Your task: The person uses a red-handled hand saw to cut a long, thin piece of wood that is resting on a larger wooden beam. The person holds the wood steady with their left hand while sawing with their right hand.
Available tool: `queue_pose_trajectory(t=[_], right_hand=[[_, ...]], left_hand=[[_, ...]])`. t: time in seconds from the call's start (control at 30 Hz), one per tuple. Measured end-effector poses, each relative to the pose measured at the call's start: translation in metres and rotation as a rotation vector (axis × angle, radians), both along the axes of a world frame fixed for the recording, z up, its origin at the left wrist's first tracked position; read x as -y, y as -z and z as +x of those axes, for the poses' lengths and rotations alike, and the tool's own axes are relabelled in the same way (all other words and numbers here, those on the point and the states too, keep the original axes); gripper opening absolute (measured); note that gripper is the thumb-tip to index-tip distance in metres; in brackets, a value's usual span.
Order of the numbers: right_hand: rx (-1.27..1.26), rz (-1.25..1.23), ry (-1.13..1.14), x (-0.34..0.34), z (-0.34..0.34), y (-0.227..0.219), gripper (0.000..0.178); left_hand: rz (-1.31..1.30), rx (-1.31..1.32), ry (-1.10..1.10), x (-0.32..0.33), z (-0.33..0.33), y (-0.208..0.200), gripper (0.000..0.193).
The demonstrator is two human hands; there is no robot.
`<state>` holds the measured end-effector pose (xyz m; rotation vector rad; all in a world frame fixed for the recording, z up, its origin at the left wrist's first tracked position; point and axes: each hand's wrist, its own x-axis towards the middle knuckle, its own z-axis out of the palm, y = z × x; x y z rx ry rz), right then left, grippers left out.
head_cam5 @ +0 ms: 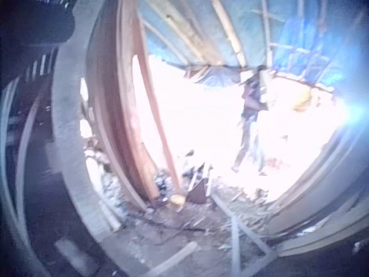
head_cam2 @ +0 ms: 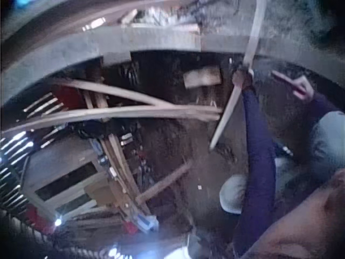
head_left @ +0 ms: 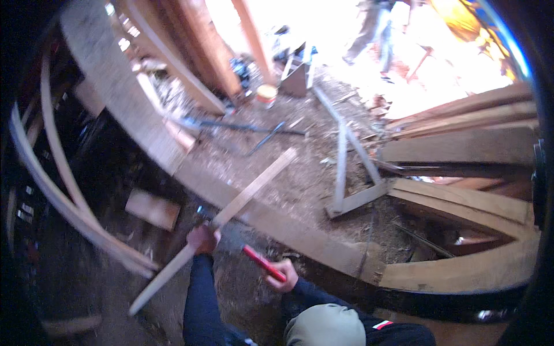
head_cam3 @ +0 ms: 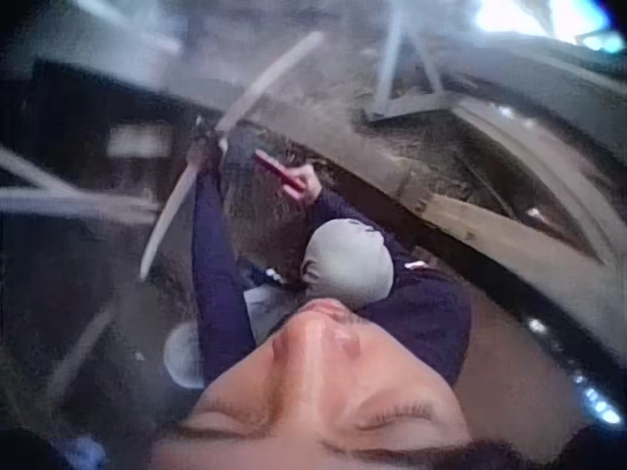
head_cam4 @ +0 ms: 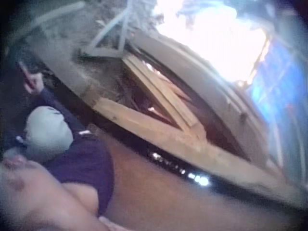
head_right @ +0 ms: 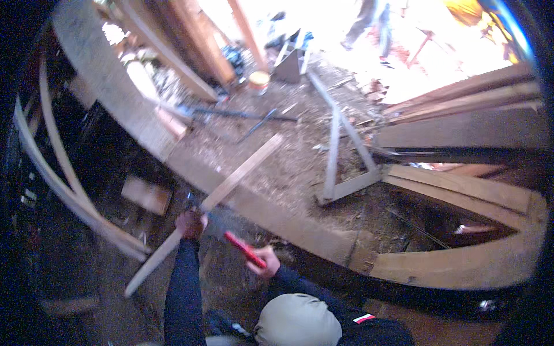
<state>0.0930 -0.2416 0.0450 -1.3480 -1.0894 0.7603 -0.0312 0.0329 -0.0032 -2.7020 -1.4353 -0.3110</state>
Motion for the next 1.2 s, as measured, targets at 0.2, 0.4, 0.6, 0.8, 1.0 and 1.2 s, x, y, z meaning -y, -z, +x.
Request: queue_pose_trajectory(t=[0.2, 0.4, 0.6, 0.8, 1.0, 1.2], right_hand=[[0.024, -0.191, 0.029, -0.029, -0.002, -0.011, 0.010], [0.155, -0.166, 0.005, -0.030, -0.005, -0.022, 0.008], [0.157, -0.113, 0.013, -0.068, -0.006, -0.004, 0.009], [0.203, -0.165, -0.038, -0.003, 0.005, -0.010, 0.008], [0.207, -0.140, -0.016, -0.043, -0.005, -0.011, 0.006], [0.148, -0.103, 0.040, 0.007, -0.007, -0.017, 0.016]], left_hand=[[-0.276, -0.062, -0.060, 0.004, 0.012, -0.025, 0.030], [-0.305, 0.001, -0.089, 0.004, 0.004, -0.034, 0.032], [-0.291, 0.028, -0.075, 0.007, 0.005, -0.022, 0.029], [-0.408, -0.076, -0.044, -0.005, 0.004, -0.030, 0.033], [-0.362, -0.068, -0.077, -0.002, 0.004, -0.027, 0.032], [-0.384, -0.047, -0.062, -0.007, 0.008, -0.028, 0.033]])
